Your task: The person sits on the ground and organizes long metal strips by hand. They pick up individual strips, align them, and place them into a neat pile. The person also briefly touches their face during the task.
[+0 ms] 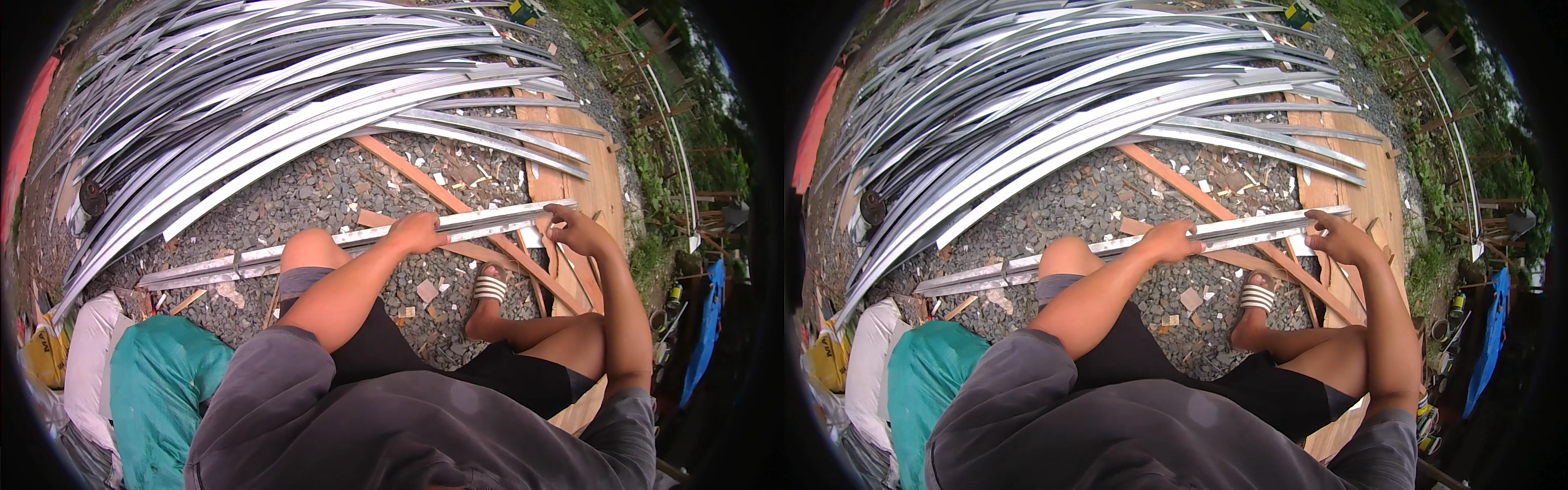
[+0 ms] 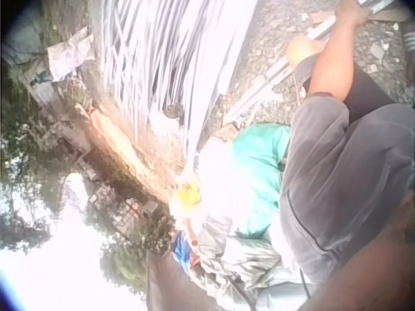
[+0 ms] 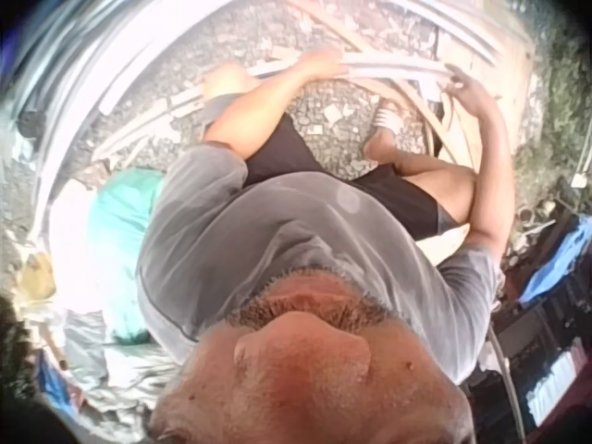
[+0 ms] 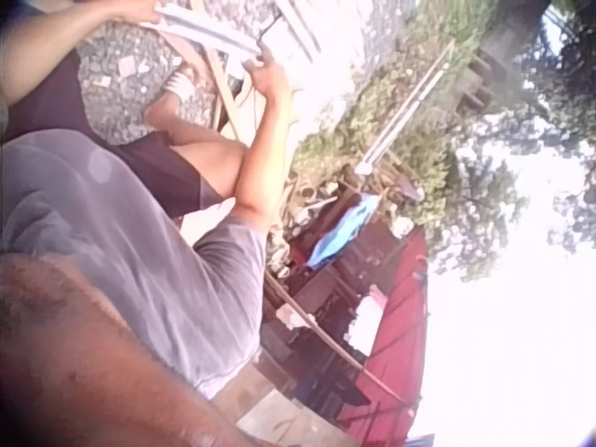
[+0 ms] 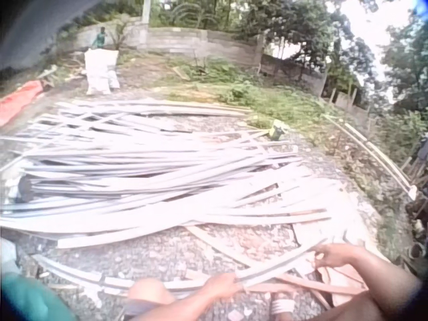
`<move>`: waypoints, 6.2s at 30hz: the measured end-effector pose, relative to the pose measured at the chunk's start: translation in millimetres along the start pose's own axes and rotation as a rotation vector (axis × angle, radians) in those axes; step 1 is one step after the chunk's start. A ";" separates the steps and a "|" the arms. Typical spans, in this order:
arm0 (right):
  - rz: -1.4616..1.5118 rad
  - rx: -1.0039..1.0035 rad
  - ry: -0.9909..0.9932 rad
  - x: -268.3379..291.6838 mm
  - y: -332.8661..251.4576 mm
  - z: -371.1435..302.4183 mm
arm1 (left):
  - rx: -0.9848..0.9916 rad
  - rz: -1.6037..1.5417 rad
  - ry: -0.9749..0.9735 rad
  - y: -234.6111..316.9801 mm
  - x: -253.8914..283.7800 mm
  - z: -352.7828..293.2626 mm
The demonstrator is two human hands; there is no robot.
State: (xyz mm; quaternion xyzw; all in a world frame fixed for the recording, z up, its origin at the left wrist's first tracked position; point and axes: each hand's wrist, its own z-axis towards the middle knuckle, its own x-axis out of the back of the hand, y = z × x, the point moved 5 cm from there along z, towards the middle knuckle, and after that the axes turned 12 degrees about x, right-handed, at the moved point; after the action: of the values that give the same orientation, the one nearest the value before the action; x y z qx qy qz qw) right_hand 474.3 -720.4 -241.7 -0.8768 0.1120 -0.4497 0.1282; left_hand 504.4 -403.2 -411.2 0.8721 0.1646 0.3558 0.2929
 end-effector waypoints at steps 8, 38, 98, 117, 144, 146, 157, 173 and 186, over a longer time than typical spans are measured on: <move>0.045 0.033 0.054 18.2 -21.5 -16.3 | 0.397 0.278 0.685 -70.7 184.7 51.8; 0.171 0.215 0.121 32.9 -36.8 -38.1 | 0.372 0.592 0.506 -125.9 196.4 39.7; 0.093 0.124 0.045 16.7 -33.1 -34.0 | 0.658 0.461 0.769 -208.3 245.7 97.9; 0.247 0.331 0.095 36.6 -43.8 5.3 | 0.232 0.781 0.139 -147.7 132.3 -15.1; -0.371 0.554 -0.200 -159.7 -126.6 239.6 | 0.061 0.797 0.022 -129.9 65.8 -58.1; -0.318 0.525 -0.273 -173.7 -123.9 242.1 | 0.051 0.725 0.011 -132.0 55.5 -59.8; -0.368 0.525 -0.400 -212.7 -132.9 252.1 | 0.093 0.690 -0.121 -152.6 23.6 -47.9; -0.421 0.519 -0.399 -223.7 -118.3 227.2 | 0.182 0.937 0.317 -158.6 34.2 -11.3; -0.462 0.461 -0.231 -223.5 -115.0 218.4 | 0.337 0.926 -0.092 -165.3 24.5 20.5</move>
State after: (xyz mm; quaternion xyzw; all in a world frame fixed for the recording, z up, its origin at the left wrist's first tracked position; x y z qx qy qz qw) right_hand 534.6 -515.3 -497.0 -0.8721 -0.2091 -0.3781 0.2297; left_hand 523.1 -271.2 -514.0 0.9036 -0.1982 0.3783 -0.0342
